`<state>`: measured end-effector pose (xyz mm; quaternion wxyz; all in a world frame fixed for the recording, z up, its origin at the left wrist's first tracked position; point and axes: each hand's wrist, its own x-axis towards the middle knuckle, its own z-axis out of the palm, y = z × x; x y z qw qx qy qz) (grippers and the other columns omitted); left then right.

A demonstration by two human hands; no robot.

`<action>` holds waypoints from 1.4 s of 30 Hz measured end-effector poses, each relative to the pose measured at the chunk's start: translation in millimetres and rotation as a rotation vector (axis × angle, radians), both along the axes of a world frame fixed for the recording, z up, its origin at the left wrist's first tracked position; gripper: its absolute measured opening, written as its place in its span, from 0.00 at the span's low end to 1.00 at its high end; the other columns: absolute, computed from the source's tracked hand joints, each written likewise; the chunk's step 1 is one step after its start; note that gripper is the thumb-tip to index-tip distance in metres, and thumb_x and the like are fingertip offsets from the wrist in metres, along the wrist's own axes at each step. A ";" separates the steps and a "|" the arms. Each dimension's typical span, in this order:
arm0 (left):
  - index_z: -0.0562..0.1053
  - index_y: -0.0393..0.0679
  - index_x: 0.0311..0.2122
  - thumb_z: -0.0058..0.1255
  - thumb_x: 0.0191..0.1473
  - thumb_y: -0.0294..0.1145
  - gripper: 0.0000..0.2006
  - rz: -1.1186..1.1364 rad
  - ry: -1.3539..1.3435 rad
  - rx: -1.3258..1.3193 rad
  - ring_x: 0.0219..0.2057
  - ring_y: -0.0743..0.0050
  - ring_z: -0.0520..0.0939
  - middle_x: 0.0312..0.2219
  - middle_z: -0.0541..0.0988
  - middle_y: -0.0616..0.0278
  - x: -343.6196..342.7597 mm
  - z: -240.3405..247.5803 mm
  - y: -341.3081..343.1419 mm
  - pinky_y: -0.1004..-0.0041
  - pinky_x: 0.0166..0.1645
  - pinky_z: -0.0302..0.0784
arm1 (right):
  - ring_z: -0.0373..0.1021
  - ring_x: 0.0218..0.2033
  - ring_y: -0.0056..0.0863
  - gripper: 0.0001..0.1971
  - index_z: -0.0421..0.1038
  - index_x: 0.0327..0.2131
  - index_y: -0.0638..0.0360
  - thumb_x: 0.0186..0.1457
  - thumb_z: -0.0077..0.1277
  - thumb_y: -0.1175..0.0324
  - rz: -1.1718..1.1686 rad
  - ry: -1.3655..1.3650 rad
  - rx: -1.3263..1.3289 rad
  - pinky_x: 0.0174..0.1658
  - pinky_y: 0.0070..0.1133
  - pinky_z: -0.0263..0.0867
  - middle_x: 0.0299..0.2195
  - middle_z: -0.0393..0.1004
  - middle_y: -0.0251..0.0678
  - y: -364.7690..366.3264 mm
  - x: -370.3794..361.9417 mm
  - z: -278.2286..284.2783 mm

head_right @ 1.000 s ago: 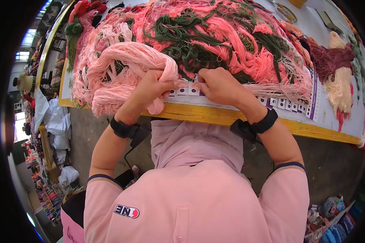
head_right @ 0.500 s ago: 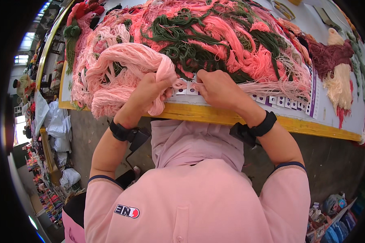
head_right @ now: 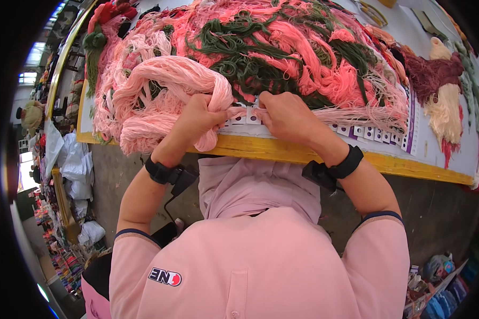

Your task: The person separates strands of pink yarn from a pile of pink and green yarn, pulling and stretching them across the table. They then tie the pink yarn into a knot and place it back onto the pile.

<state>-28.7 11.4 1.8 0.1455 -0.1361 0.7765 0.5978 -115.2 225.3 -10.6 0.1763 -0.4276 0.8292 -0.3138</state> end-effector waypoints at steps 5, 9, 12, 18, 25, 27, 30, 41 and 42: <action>0.75 0.34 0.38 0.53 0.54 0.27 0.08 0.059 -0.091 0.336 0.21 0.88 0.68 0.25 0.73 0.67 -0.2 -4.5 -6.0 0.82 0.22 0.63 | 0.70 0.31 0.54 0.12 0.65 0.35 0.64 0.56 0.50 0.64 0.004 0.009 0.070 0.36 0.42 0.63 0.25 0.73 0.52 1.5 4.1 2.2; 0.70 0.33 0.45 0.49 0.57 0.26 0.12 0.156 -0.273 1.173 0.20 0.92 0.64 0.36 0.73 0.62 1.0 -12.2 -1.7 0.90 0.21 0.61 | 0.70 0.29 0.53 0.12 0.62 0.38 0.64 0.57 0.49 0.65 0.004 0.060 0.018 0.33 0.40 0.63 0.25 0.72 0.51 6.6 10.3 -1.5; 0.69 0.33 0.47 0.48 0.57 0.28 0.14 -0.043 -0.120 1.100 0.28 0.84 0.72 0.48 0.72 0.57 6.5 -14.7 3.8 0.84 0.32 0.72 | 0.70 0.26 0.45 0.12 0.61 0.39 0.64 0.58 0.48 0.67 -0.104 -0.087 -0.133 0.31 0.34 0.64 0.24 0.70 0.47 9.6 12.2 -2.7; 0.72 0.41 0.51 0.55 0.50 0.23 0.20 -0.540 0.213 -0.299 0.56 0.60 0.68 0.53 0.69 0.52 14.6 -0.3 26.1 0.64 0.60 0.61 | 0.67 0.23 0.25 0.09 0.64 0.37 0.66 0.58 0.49 0.69 -0.163 -0.448 -0.219 0.30 0.24 0.65 0.22 0.70 0.39 6.4 0.6 -5.1; 0.73 0.36 0.43 0.51 0.55 0.26 0.10 -0.225 0.348 0.239 0.39 0.75 0.79 0.37 0.80 0.62 0.7 -11.4 12.7 0.72 0.43 0.75 | 0.68 0.20 0.25 0.05 0.66 0.27 0.67 0.47 0.50 0.74 -0.128 -0.241 -0.100 0.26 0.23 0.64 0.18 0.71 0.40 -2.2 -9.1 -6.1; 0.72 0.37 0.43 0.51 0.55 0.25 0.10 -0.042 0.196 0.476 0.34 0.75 0.79 0.37 0.79 0.60 3.1 -5.1 -13.5 0.73 0.38 0.75 | 0.70 0.19 0.26 0.05 0.66 0.27 0.67 0.46 0.50 0.75 -0.121 -0.275 -0.076 0.25 0.24 0.64 0.18 0.71 0.41 -0.9 -12.2 0.8; 0.70 0.39 0.45 0.51 0.55 0.22 0.12 0.329 0.113 0.859 0.23 0.81 0.74 0.34 0.77 0.58 3.4 32.9 -45.1 0.78 0.26 0.72 | 0.72 0.23 0.35 0.07 0.67 0.24 0.66 0.44 0.52 0.72 -0.106 -0.223 -0.026 0.28 0.29 0.65 0.18 0.72 0.43 1.7 -16.5 1.6; 0.74 0.42 0.35 0.50 0.54 0.24 0.04 -0.048 0.827 -1.361 0.27 0.80 0.73 0.27 0.72 0.68 10.9 78.1 -187.4 0.77 0.32 0.71 | 0.73 0.28 0.34 0.11 0.67 0.35 0.65 0.46 0.55 0.75 -0.072 -0.592 -0.389 0.34 0.24 0.67 0.31 0.74 0.43 -2.9 -12.5 -16.0; 0.74 0.44 0.37 0.50 0.50 0.24 0.08 -0.082 0.765 -1.108 0.30 0.79 0.72 0.28 0.70 0.65 8.9 62.7 -151.5 0.75 0.34 0.69 | 0.73 0.28 0.34 0.11 0.67 0.35 0.65 0.46 0.55 0.75 -0.067 -0.593 -0.388 0.34 0.24 0.67 0.31 0.74 0.43 -5.5 -8.3 -15.2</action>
